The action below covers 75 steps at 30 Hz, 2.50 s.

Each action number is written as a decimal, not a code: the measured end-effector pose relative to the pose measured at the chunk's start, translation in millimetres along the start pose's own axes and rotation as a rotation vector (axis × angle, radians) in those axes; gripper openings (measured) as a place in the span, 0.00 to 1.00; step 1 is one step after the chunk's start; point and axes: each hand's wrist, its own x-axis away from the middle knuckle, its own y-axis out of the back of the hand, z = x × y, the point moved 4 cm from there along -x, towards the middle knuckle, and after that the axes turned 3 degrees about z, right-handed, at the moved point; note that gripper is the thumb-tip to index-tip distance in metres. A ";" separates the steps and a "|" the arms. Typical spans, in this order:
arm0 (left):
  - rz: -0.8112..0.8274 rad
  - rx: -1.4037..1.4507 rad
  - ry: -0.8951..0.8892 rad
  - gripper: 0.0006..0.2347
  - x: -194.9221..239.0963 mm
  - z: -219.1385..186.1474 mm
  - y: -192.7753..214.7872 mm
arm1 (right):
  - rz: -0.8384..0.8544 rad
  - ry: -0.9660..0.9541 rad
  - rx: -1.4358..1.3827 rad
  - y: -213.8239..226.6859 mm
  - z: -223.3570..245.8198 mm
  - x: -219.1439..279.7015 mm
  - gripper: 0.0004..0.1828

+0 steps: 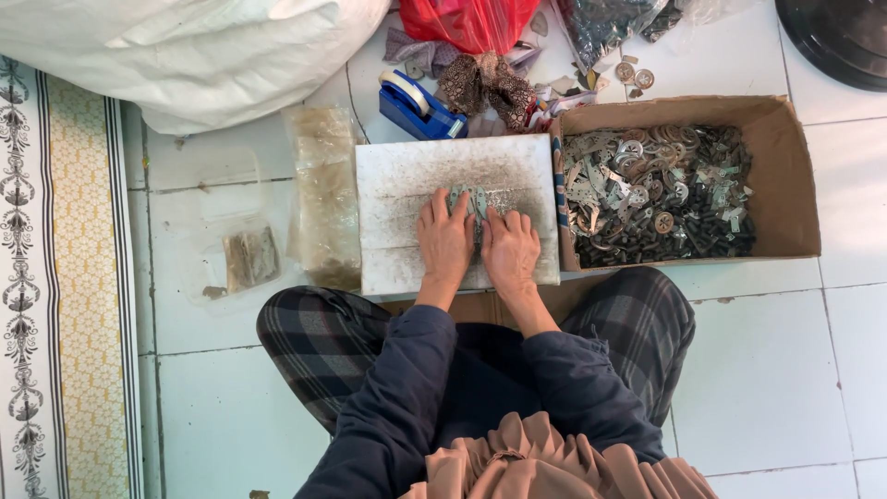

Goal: Sorting small metal components from a large box and placing them into individual plastic bags on the floor.

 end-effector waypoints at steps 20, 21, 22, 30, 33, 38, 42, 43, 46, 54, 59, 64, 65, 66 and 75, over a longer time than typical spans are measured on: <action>-0.089 0.043 -0.089 0.15 -17.2 -19.8 -4.1 | 0.019 -0.150 -0.169 28.5 -19.4 -11.5 0.14; -0.109 0.085 -0.108 0.13 -23.1 -27.9 -2.8 | 0.010 -0.165 -0.191 38.5 -26.9 -18.3 0.13; -0.106 0.087 -0.117 0.13 -33.4 -42.6 -2.0 | 0.006 -0.173 -0.187 39.6 -44.8 -21.8 0.13; 0.480 0.337 -0.383 0.11 -87.7 -175.6 -75.6 | 0.249 -0.535 -0.202 0.1 -227.5 -30.8 0.06; 0.658 0.081 -0.334 0.04 -91.9 -192.9 -173.1 | 0.354 -0.542 -0.234 -23.5 -263.2 -32.6 0.05; 0.741 -0.044 -0.111 0.07 -96.3 -164.5 -266.2 | 0.437 -0.471 -0.183 -44.4 -266.1 -39.0 0.08; 0.722 -0.038 -0.066 0.12 -105.1 -172.8 -217.6 | 0.511 -0.348 -0.069 -63.4 -255.0 -32.3 0.15; 0.725 -0.038 -0.067 0.12 -107.4 -172.9 -218.4 | 0.513 -0.350 -0.069 -66.1 -255.9 -34.1 0.15; 0.717 0.033 -0.027 0.11 -108.3 -169.0 -226.3 | 0.535 -0.310 -0.052 -71.4 -255.0 -33.0 0.15; 0.659 -0.013 -0.002 0.18 -103.1 -158.8 -253.6 | 0.510 -0.358 0.002 -66.0 -263.1 -33.7 0.10; 0.689 -0.112 -0.084 0.29 -96.2 -164.5 -242.9 | 0.537 -0.412 -0.017 -62.6 -259.2 -36.7 0.12; 0.702 -0.142 -0.103 0.36 -98.3 -165.2 -249.2 | 0.540 -0.455 -0.122 -56.9 -261.3 -38.5 0.13; 0.695 -0.132 -0.114 0.33 -101.0 -169.1 -237.4 | 0.527 -0.466 -0.149 -50.7 -260.2 -41.2 0.14; 0.689 -0.123 -0.123 0.30 -103.4 -172.1 -225.3 | 0.516 -0.475 -0.178 -45.0 -258.2 -43.9 0.14; 0.704 -0.111 -0.136 0.31 -104.3 -163.4 -254.3 | 0.500 -0.517 -0.113 -64.3 -274.2 -33.2 0.15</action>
